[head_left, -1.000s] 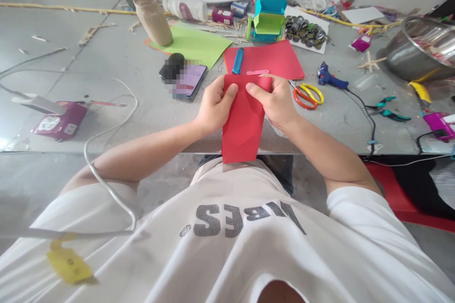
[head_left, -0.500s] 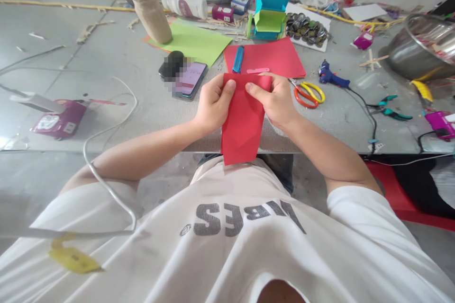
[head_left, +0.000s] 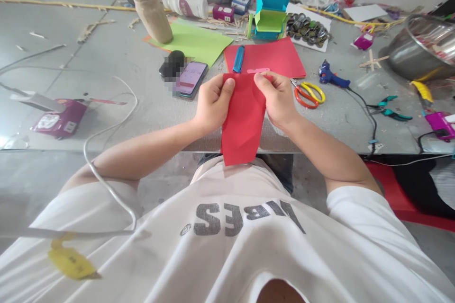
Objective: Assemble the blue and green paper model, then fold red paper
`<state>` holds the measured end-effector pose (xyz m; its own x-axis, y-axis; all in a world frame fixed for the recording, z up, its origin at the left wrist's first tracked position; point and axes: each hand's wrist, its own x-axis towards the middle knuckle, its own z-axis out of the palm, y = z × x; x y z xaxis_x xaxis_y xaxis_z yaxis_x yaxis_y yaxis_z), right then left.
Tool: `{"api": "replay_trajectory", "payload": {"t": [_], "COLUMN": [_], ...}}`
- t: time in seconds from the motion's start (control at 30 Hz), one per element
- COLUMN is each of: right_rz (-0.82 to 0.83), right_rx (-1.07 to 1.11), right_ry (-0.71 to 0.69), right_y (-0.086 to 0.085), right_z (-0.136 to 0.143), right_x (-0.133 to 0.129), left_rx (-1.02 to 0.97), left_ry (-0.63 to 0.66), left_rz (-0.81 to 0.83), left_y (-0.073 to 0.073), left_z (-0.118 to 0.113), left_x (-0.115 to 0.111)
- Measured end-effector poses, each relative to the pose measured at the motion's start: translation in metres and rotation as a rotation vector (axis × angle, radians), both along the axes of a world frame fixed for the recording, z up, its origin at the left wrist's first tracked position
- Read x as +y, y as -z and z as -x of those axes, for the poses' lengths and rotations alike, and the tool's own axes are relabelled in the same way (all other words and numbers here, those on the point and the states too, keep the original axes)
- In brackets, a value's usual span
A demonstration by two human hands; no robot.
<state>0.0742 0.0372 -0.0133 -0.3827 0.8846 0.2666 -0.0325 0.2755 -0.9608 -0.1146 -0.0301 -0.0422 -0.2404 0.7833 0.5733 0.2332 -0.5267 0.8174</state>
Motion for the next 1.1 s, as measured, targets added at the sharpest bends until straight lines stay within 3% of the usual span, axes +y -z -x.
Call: {"api": "replay_trajectory", "payload": {"t": [0.2,0.4,1.1], "right_rz": [-0.063,-0.108,-0.069], "right_rx": [-0.012,-0.015,-0.053], "right_ry": [0.027,0.000,-0.067], "right_y": [-0.007,-0.014,-0.016], "right_z": [-0.005,-0.009,-0.017], "right_x": [0.007,0.010,0.024], "left_rx": [0.010,-0.012,0.004], "left_ry": [-0.053,-0.026,-0.034], "left_rz": [-0.017,-0.010,-0.001], "left_y": [0.002,0.003,0.005], "left_z": [0.002,0.002,0.003], "left_x": [0.002,0.003,0.006]}}
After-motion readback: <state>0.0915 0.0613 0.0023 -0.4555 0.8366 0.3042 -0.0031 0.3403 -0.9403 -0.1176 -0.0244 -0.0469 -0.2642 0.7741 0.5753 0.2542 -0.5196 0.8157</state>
